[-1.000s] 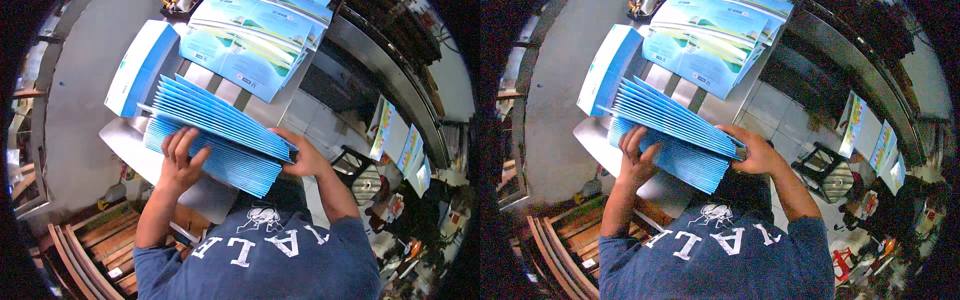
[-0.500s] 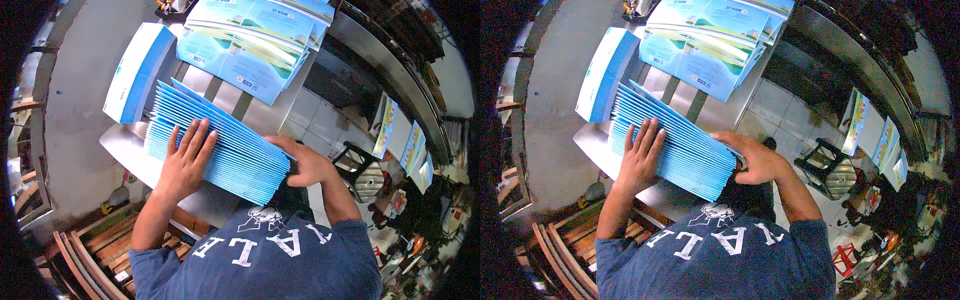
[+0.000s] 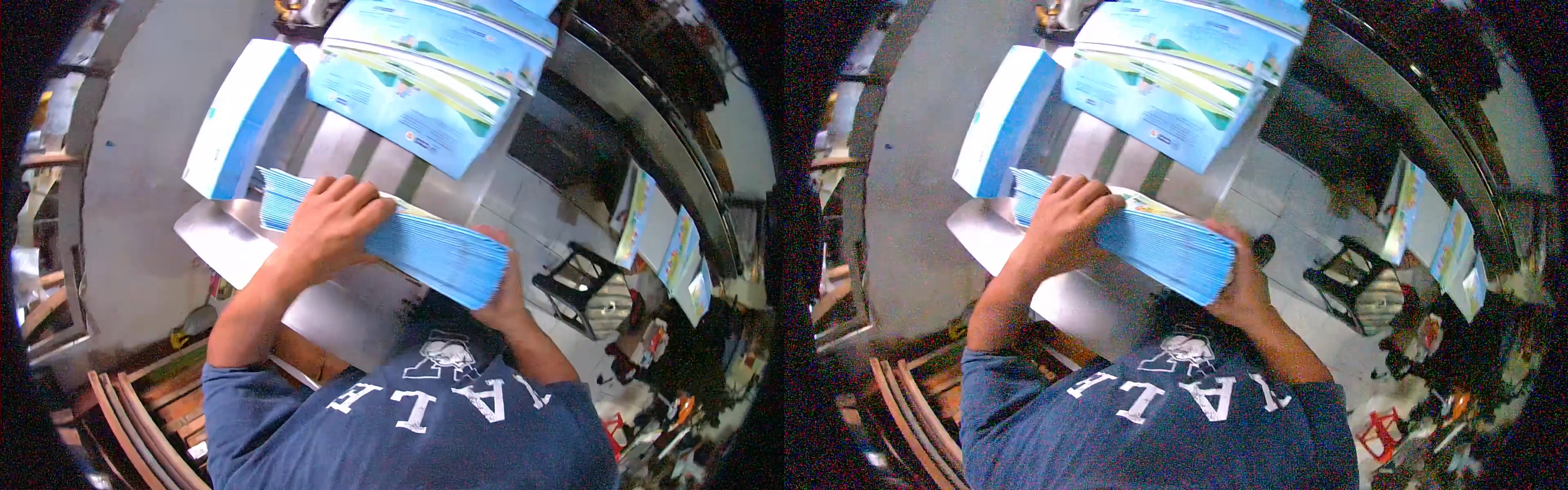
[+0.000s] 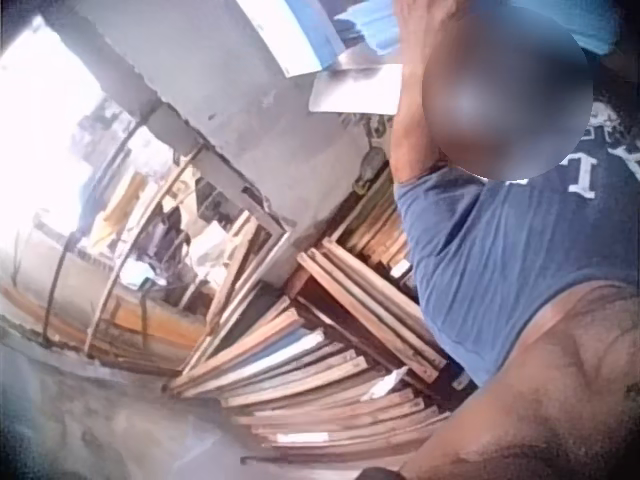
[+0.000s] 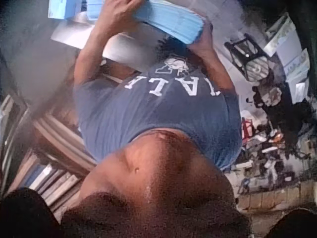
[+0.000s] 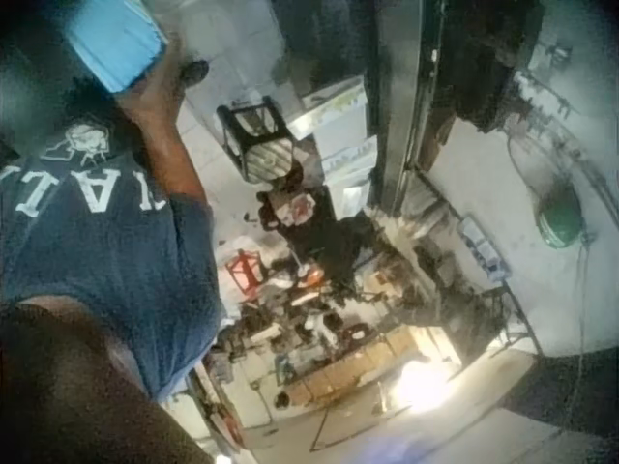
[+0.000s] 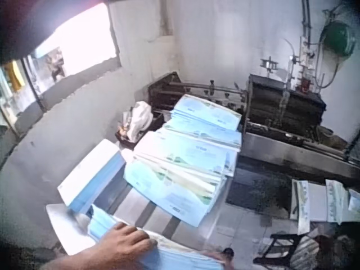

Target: The person organizes stacks of printed paper packets by hand, shifting groups of items from a metal surface to a larger pile and aligning their edges.

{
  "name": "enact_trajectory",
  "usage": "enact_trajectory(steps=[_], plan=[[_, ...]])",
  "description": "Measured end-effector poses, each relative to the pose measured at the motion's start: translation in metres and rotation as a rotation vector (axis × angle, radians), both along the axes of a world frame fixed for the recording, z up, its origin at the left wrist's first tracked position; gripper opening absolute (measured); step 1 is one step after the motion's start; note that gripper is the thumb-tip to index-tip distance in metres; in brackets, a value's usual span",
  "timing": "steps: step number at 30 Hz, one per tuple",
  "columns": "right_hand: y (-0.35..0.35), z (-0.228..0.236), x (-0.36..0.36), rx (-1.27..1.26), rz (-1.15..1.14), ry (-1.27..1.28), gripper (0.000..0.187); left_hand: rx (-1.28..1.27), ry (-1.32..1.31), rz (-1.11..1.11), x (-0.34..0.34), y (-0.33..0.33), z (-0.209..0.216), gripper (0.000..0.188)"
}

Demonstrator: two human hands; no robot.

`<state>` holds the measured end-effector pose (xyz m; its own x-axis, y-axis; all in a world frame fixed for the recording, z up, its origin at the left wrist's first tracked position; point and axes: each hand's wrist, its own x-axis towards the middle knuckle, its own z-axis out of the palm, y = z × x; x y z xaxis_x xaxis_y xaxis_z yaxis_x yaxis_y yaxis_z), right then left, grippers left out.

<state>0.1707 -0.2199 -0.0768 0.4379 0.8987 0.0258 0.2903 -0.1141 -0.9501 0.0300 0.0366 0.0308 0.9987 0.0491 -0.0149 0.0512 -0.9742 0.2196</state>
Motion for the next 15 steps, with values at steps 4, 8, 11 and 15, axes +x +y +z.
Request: enact_trajectory(steps=[4, 8, 11, 15], plan=[[0.000, -0.006, 0.028, 0.048, -0.017, -0.234, 0.090, 0.023, -0.042, 0.091, 0.005, -0.023, -0.017, 0.077], [-0.005, -0.028, 0.031, 0.026, -0.138, -0.109, 0.079, -0.088, -0.003, 0.076, -0.004, -0.018, -0.008, 0.080], [-0.005, -0.036, 0.030, 0.042, -0.169, 0.023, 0.073, -0.044, 0.082, 0.237, -0.042, 0.035, 0.004, 0.074], [0.007, -0.018, 0.033, -0.015, -0.109, 0.037, 0.088, -0.469, -0.011, 0.379, -0.094, 0.087, -0.018, 0.090]])
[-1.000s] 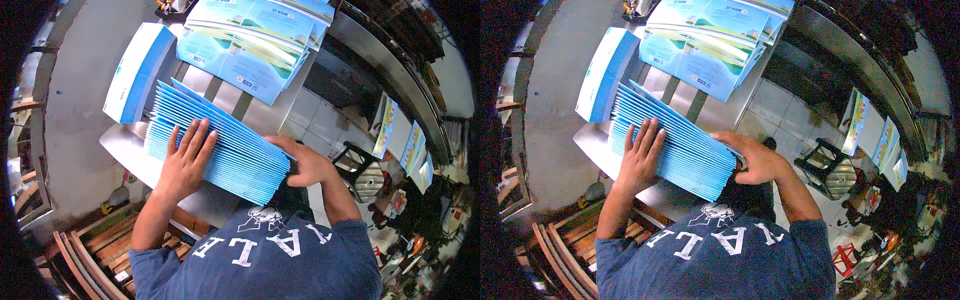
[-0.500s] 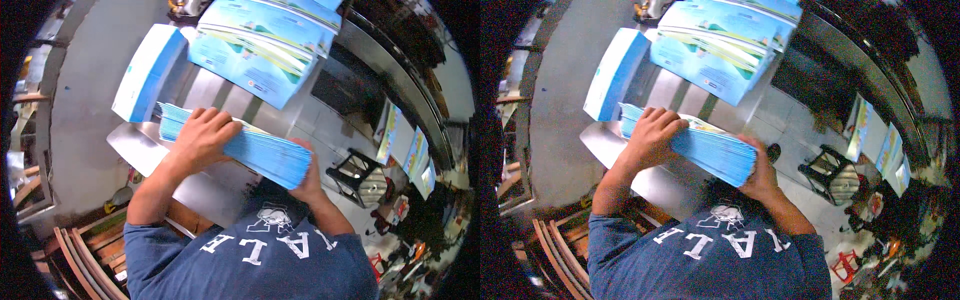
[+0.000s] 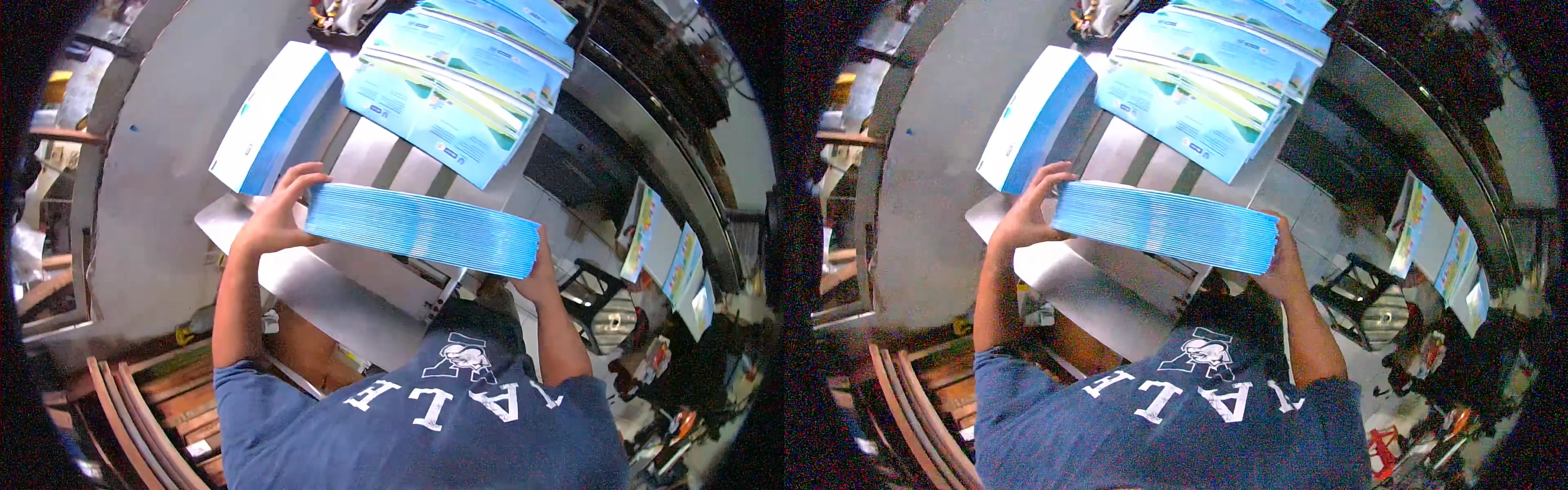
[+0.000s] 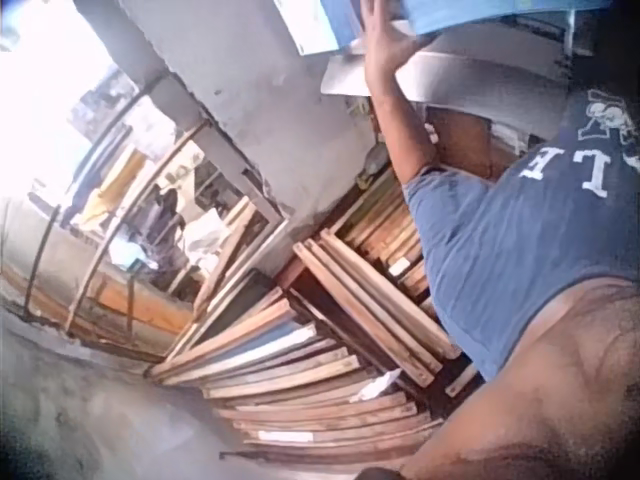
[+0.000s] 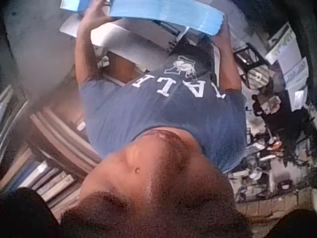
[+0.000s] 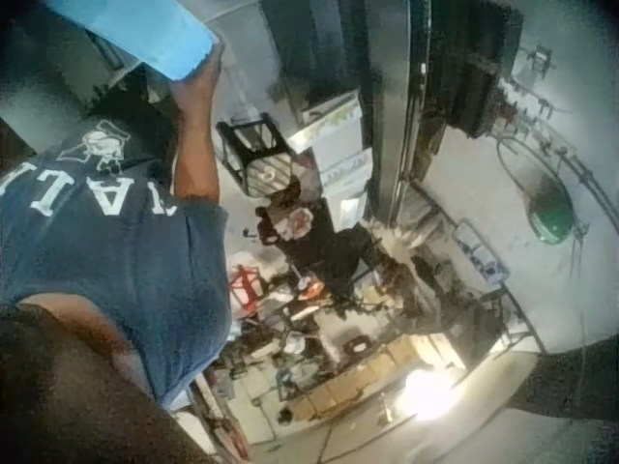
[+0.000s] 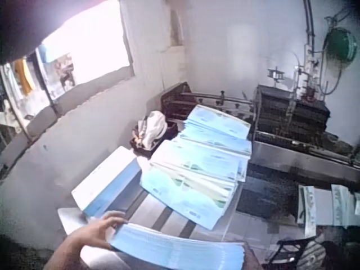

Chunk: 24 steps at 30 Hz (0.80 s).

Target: The person organizes stacks of printed paper packets by hand, shifting groups of items from a metal surface to a larger pile and aligning their edges.

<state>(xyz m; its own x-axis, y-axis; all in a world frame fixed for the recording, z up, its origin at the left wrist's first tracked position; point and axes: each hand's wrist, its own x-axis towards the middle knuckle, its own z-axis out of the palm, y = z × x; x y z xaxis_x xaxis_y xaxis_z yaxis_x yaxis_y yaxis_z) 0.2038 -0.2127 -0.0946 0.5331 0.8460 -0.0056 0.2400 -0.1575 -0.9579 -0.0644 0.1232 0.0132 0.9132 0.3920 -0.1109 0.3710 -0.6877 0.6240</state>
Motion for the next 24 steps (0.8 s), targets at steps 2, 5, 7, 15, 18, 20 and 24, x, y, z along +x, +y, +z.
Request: enact_trajectory(steps=[2, 5, 7, 15, 18, 20, 24], plan=[[-0.002, 0.001, 0.000, -0.030, -0.009, 0.001, 0.097, -0.156, -0.014, 0.006, -0.007, 0.004, -0.020, 0.100], [0.009, 0.005, -0.009, 0.054, -0.007, -0.129, 0.114, -0.879, -0.390, 0.278, -0.010, 0.003, -0.056, 0.124], [0.011, 0.013, -0.012, 0.158, -0.009, -0.279, 0.121, -0.626, -0.408, 0.108, 0.003, -0.002, -0.066, 0.139], [0.023, -0.010, 0.002, 0.154, -0.070, 0.327, 0.100, -0.777, -0.122, 0.235, 0.052, 0.039, -0.058, 0.127], [0.024, -0.007, 0.001, 0.158, -0.093, 0.353, 0.096, -0.831, -0.194, 0.261, 0.052, 0.039, -0.061, 0.126], [0.023, -0.002, 0.002, 0.172, -0.103, 0.375, 0.096, -0.865, -0.248, 0.289, 0.056, 0.041, -0.057, 0.127], [0.020, 0.002, 0.011, 0.105, -0.029, 0.228, 0.095, -0.919, -0.197, 0.168, 0.053, 0.046, -0.073, 0.118]])
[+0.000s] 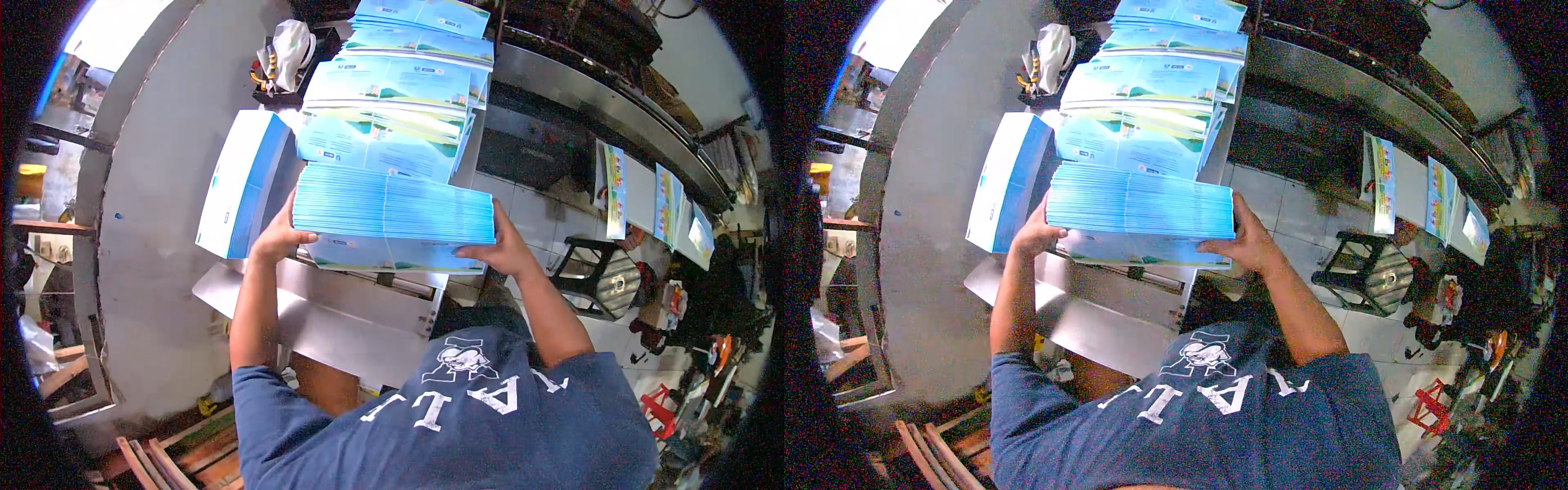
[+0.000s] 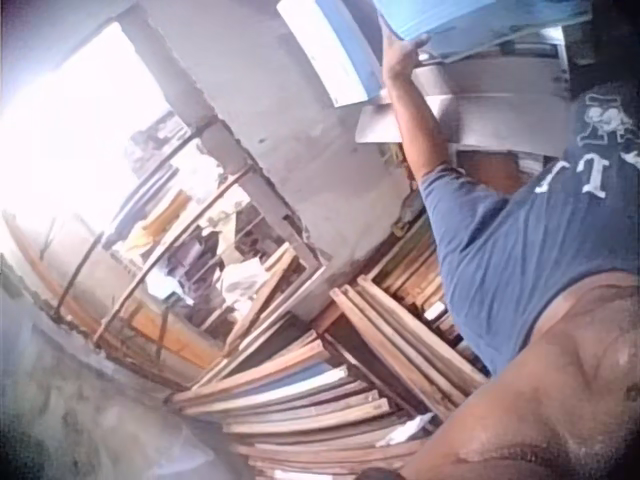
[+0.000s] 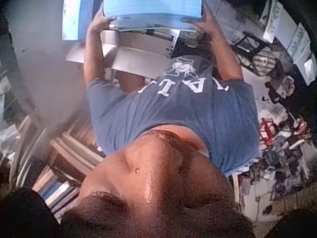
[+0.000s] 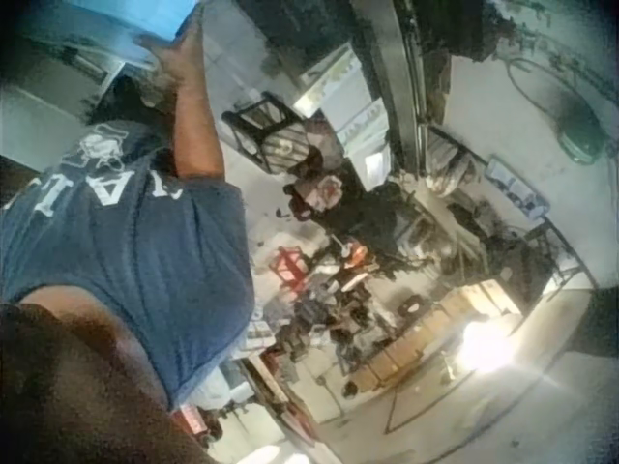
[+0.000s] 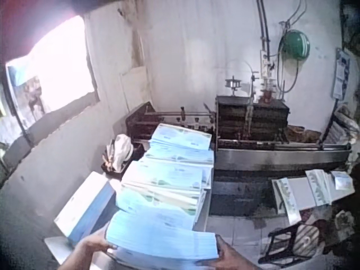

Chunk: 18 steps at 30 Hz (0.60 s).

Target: The person organizes stacks of printed paper packets by hand, shifting groups of items from a metal surface to a larger pile and aligning their edges.

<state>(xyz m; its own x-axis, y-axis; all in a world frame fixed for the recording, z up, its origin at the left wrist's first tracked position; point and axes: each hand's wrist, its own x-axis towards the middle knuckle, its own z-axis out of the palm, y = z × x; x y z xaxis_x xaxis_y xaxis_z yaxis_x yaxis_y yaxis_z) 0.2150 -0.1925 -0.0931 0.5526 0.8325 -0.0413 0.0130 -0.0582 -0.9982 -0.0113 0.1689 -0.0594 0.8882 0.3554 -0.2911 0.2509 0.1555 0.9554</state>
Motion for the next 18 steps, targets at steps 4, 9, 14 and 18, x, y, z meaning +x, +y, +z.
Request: enact_trajectory(steps=[4, 9, 14, 18], plan=[[0.002, 0.000, 0.002, 0.050, -0.004, 0.055, 0.095, -0.073, -0.026, -0.017, -0.001, 0.000, -0.003, 0.113], [-0.008, 0.024, -0.001, 0.016, -0.043, -0.116, 0.106, 0.188, 0.007, 0.093, -0.044, -0.017, 0.016, 0.109], [-0.014, 0.018, -0.013, 0.078, 0.054, -0.191, 0.121, 0.232, -0.027, 0.182, -0.073, -0.069, 0.016, 0.117], [-0.014, 0.021, -0.019, 0.043, 0.063, -0.110, 0.125, -0.017, 0.102, 0.278, -0.076, -0.086, 0.023, 0.114]])
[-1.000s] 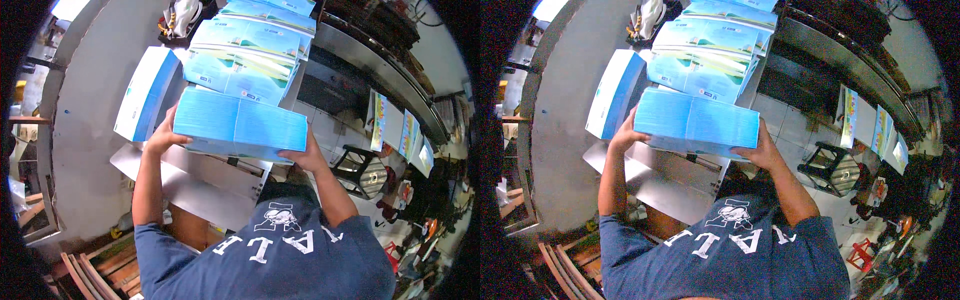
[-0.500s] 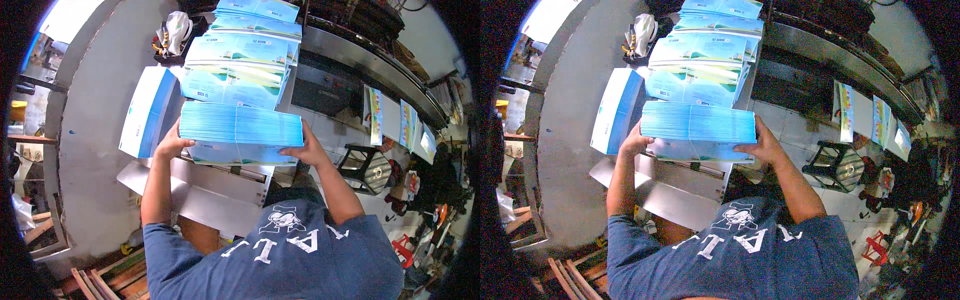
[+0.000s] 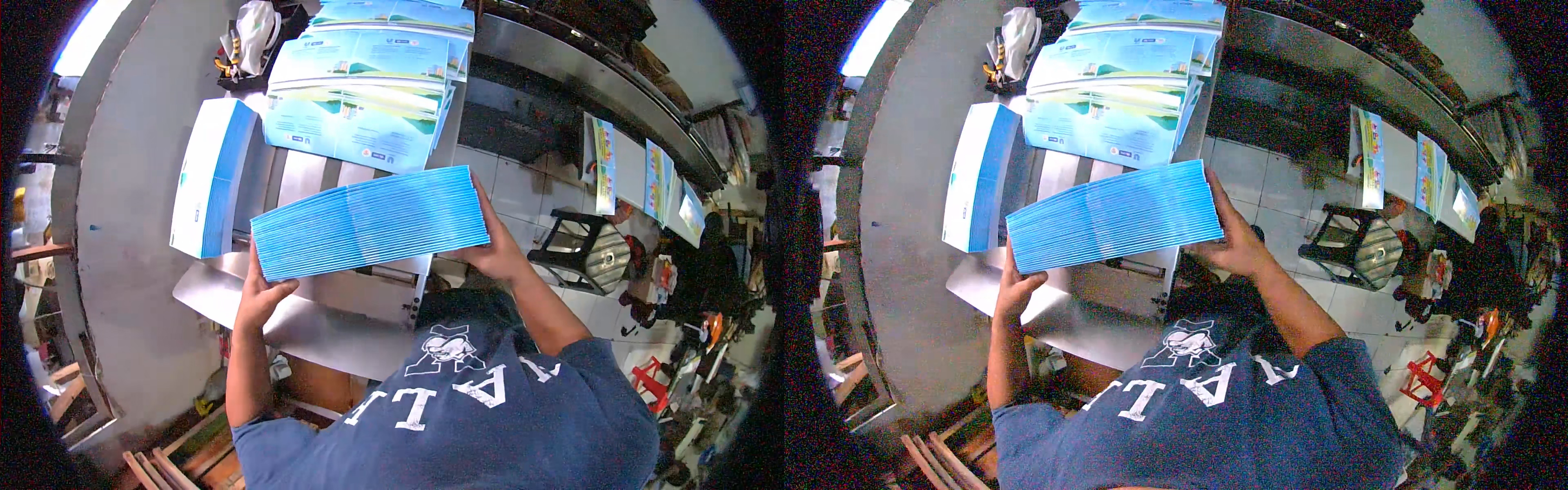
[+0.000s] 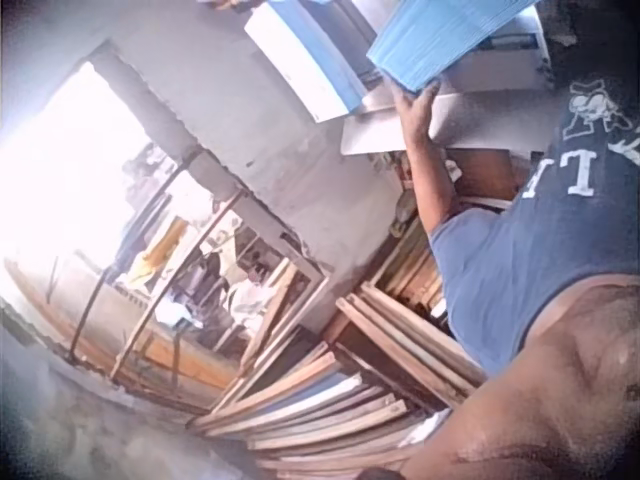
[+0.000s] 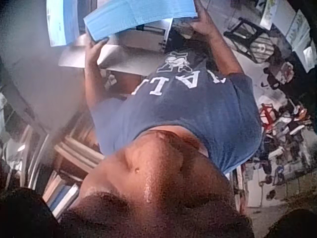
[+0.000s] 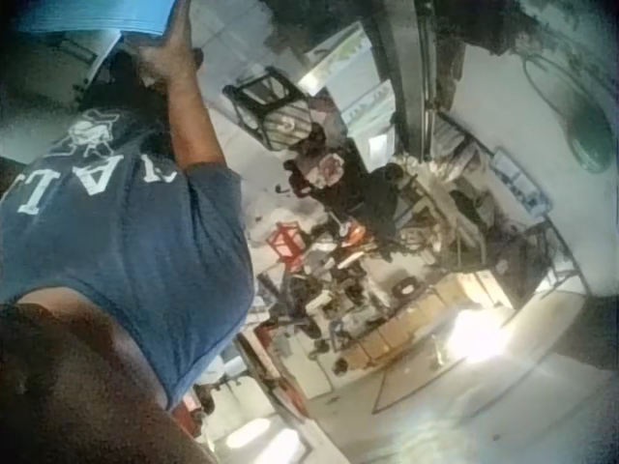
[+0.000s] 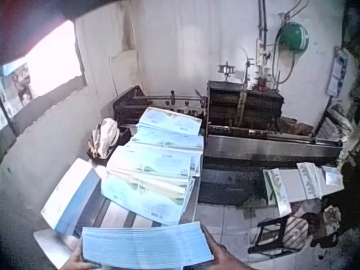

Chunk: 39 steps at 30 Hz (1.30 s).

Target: The person organizes stacks of printed paper packets by hand, shifting groups of items from a metal surface to a larger pile and aligning their edges.

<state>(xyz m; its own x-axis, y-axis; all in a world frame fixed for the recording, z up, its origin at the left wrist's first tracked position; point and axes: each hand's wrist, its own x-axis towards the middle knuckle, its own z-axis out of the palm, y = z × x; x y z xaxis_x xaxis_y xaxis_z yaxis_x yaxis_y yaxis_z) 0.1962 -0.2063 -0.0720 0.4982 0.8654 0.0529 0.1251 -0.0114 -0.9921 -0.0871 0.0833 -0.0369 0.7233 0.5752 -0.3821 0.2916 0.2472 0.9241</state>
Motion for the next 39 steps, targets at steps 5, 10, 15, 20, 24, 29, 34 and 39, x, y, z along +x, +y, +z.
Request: enact_trajectory(steps=[5, 10, 15, 20, 24, 29, 34, 39], plan=[[0.005, -0.010, -0.002, 0.103, -0.070, -0.106, 0.128, 0.146, -0.112, -0.062, -0.005, -0.013, -0.014, 0.107], [-0.005, -0.010, -0.006, -0.004, -0.064, -0.067, 0.120, 0.160, 0.021, -0.014, -0.001, -0.013, -0.015, 0.084], [0.000, -0.001, -0.021, -0.040, -0.156, -0.211, 0.111, 0.136, -0.056, 0.160, -0.003, -0.010, -0.017, 0.071], [0.005, -0.009, -0.019, -0.082, -0.084, -0.044, 0.112, 0.105, 0.015, 0.038, -0.001, -0.004, -0.014, 0.097], [0.006, -0.004, -0.014, -0.034, -0.014, -0.022, 0.124, 0.161, 0.027, -0.013, 0.009, 0.003, -0.007, 0.124], [-0.024, 0.012, -0.029, -0.079, -0.196, -0.560, 0.114, 0.065, 0.207, 0.014, 0.004, 0.015, -0.017, 0.099], [-0.036, 0.039, -0.056, -0.219, -0.138, -0.997, 0.060, 0.200, 0.134, -0.002, 0.002, 0.013, -0.025, 0.090], [-0.037, 0.043, -0.060, -0.219, -0.135, -1.078, 0.062, 0.178, 0.144, 0.011, 0.006, 0.009, -0.021, 0.086]])
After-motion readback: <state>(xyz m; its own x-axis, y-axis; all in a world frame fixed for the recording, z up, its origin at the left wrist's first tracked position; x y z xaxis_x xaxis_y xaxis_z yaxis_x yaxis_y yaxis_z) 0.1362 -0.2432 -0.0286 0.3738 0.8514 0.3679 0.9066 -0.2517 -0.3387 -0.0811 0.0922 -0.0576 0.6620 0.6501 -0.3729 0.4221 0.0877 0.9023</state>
